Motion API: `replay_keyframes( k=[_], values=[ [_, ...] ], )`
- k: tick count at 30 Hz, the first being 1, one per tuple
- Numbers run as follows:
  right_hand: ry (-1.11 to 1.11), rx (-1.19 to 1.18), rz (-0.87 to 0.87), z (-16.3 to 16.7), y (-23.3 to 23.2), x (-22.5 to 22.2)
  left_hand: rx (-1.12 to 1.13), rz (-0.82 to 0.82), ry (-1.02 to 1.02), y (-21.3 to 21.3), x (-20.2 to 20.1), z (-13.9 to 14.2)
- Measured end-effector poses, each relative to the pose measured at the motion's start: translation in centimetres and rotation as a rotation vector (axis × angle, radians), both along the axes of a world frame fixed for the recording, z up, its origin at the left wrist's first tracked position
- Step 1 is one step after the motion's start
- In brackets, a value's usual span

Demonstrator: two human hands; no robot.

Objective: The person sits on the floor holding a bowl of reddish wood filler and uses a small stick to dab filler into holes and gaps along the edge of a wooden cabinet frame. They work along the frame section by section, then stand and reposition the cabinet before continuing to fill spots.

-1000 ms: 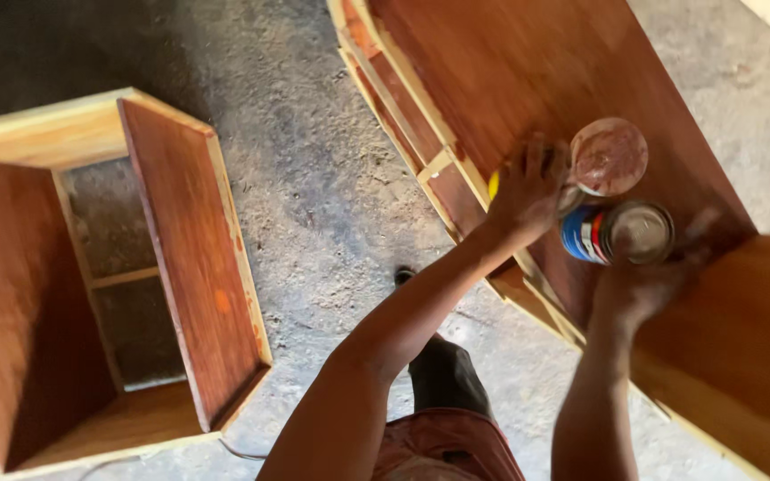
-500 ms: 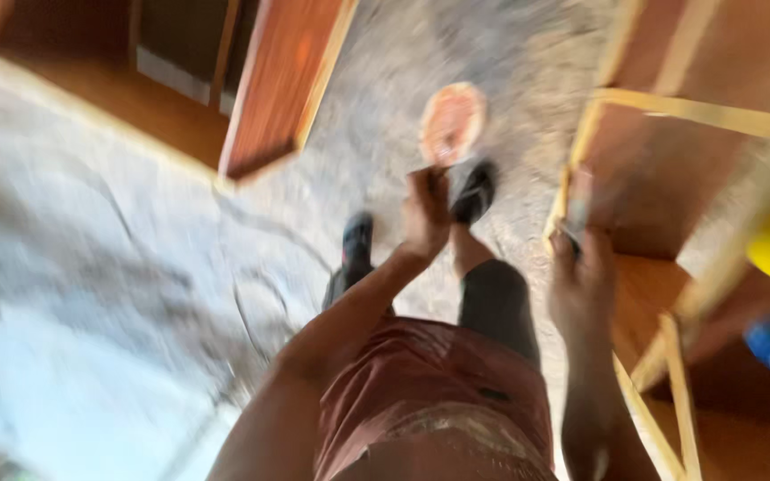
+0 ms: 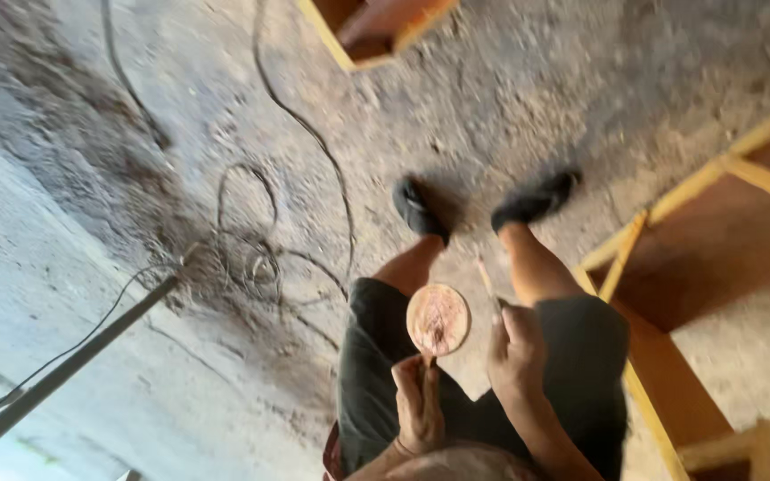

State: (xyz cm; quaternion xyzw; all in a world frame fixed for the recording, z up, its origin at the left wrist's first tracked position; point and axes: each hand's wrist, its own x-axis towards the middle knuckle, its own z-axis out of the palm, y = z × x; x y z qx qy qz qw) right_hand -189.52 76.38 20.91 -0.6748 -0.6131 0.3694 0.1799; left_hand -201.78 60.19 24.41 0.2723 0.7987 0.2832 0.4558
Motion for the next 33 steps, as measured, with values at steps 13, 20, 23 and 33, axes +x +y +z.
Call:
replay_keyframes(
  k=[13, 20, 23, 33],
  values=[
    [0.111, 0.182, 0.332, -5.0, 10.0, -3.3, 0.045, 0.833, -0.707, 10.8, -2.6, -11.0],
    [0.008, 0.189, 0.356, -11.5, 16.2, 0.9, 0.508, 0.58, -0.235, 17.0, -6.9, -14.9],
    [0.115, 0.264, 0.471, -18.9, 22.2, -0.2, 0.703, 0.597, -0.031, 24.9, -11.8, -18.7],
    [-0.028, -0.022, 0.524, -38.5, 28.5, -17.3, 0.967, 0.472, 0.134, 33.5, -18.8, -26.8]
  ],
)
